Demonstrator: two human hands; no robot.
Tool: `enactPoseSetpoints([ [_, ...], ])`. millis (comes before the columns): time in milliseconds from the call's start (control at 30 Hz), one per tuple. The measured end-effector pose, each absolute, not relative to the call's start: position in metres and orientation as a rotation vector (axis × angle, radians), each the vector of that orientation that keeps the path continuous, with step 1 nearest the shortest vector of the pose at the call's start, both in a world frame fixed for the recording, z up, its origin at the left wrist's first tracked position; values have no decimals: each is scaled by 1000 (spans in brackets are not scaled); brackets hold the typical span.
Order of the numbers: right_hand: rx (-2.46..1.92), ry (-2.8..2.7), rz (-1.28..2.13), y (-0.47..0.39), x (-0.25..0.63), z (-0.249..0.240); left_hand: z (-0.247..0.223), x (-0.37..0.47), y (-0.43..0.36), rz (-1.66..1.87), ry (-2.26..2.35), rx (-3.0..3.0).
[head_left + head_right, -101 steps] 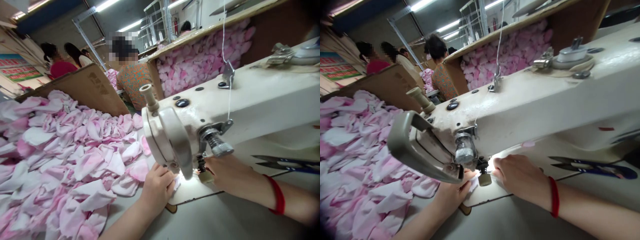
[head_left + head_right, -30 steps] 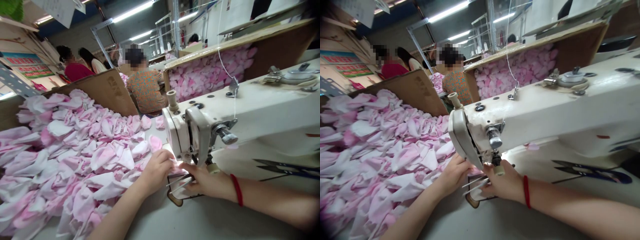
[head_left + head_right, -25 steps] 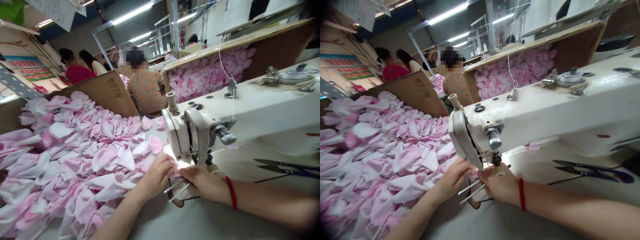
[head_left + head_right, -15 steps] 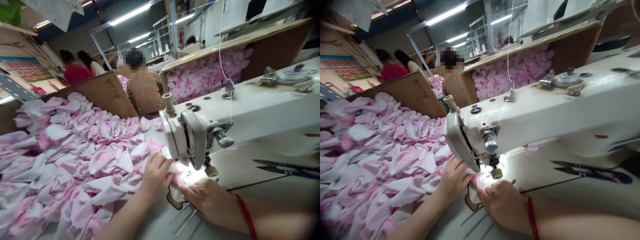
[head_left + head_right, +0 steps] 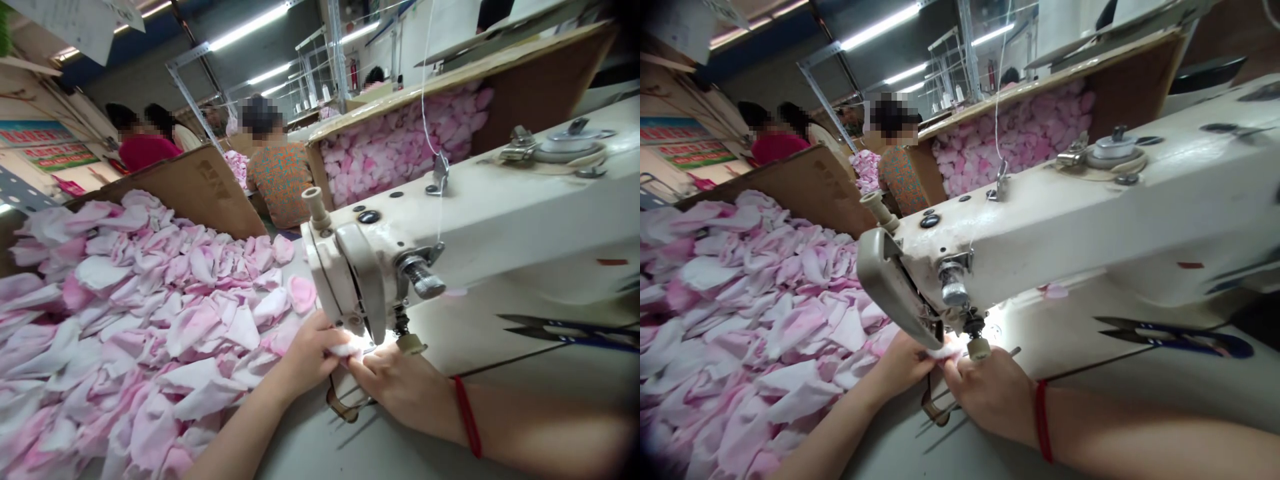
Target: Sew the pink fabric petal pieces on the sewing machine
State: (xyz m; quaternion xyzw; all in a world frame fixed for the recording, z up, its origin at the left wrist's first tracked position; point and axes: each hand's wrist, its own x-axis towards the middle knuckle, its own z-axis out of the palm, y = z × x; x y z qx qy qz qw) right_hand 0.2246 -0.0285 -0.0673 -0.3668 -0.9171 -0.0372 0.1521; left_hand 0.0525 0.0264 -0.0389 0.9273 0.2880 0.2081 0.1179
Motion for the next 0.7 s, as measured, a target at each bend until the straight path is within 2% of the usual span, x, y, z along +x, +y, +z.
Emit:
enactPoseSetpoints([
  [133, -1128, -2653, 46, -31, 230, -64, -41, 61, 12, 632, 803, 2914],
  [233, -1122, -2614, 120, -37, 235, -61, -42, 68, -3, 615, 940, 3040],
  [400, -1117, -2576, 174, -44, 238, -59, -47, 74, -12, 529, 1179, 2972],
  [700, -1297, -2469, 418, -42, 240, -50, -62, 69, -5, 488, 1175, 3082],
])
